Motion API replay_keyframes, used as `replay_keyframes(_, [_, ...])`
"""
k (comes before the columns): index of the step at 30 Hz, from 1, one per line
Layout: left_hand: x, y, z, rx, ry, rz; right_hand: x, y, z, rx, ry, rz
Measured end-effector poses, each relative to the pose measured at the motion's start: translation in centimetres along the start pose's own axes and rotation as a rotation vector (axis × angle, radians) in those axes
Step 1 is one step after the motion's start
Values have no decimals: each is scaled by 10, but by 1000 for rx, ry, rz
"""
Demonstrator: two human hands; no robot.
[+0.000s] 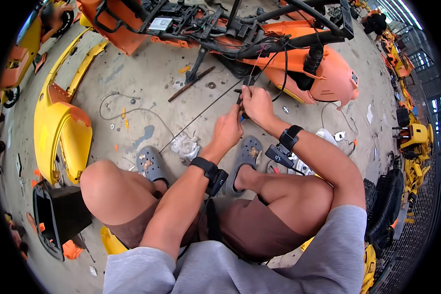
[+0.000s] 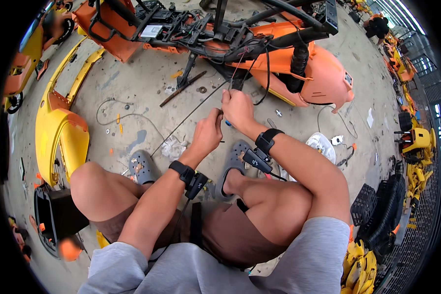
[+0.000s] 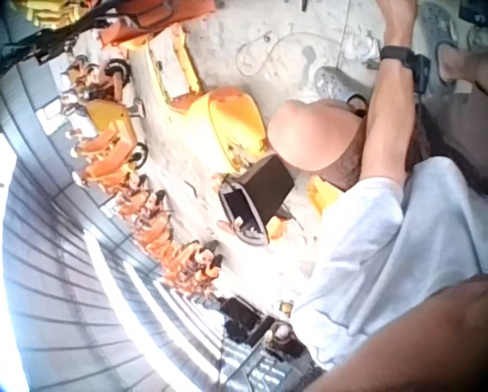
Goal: The person manipulates electrical wiring on the frame of an orange electric scooter, using pliers to strip insulation and a screwdriver to adjust components.
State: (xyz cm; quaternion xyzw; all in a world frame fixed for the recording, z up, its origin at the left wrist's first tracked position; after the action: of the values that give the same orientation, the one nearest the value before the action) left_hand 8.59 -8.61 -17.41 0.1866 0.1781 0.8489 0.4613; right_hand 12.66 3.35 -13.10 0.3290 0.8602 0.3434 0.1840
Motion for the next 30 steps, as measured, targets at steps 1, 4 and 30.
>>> replay_keyframes(1, [-7, -1, -4, -1, -8, 6, -5, -4, 3, -25, 8, -12])
replay_keyframes(4, [-27, -4, -8, -5, -7, 15, -19, -15, 8, -97, 29, -55])
replay_keyframes(30, [49, 6, -20, -429, 279, 55, 23, -1, 19, 372, -208, -87])
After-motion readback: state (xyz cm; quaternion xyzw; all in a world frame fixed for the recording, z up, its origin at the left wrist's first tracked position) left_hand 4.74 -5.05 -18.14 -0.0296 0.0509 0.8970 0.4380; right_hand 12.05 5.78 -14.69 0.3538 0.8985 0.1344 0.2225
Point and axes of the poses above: each hand's wrist, its own x-axis towards the middle knuckle, its own y-axis out of the back of the hand, z = x × y, the point moved 1 cm from there along x, towards the middle knuckle, and after that the axes turned 8 degrees about -z, right-handed, at the moved point
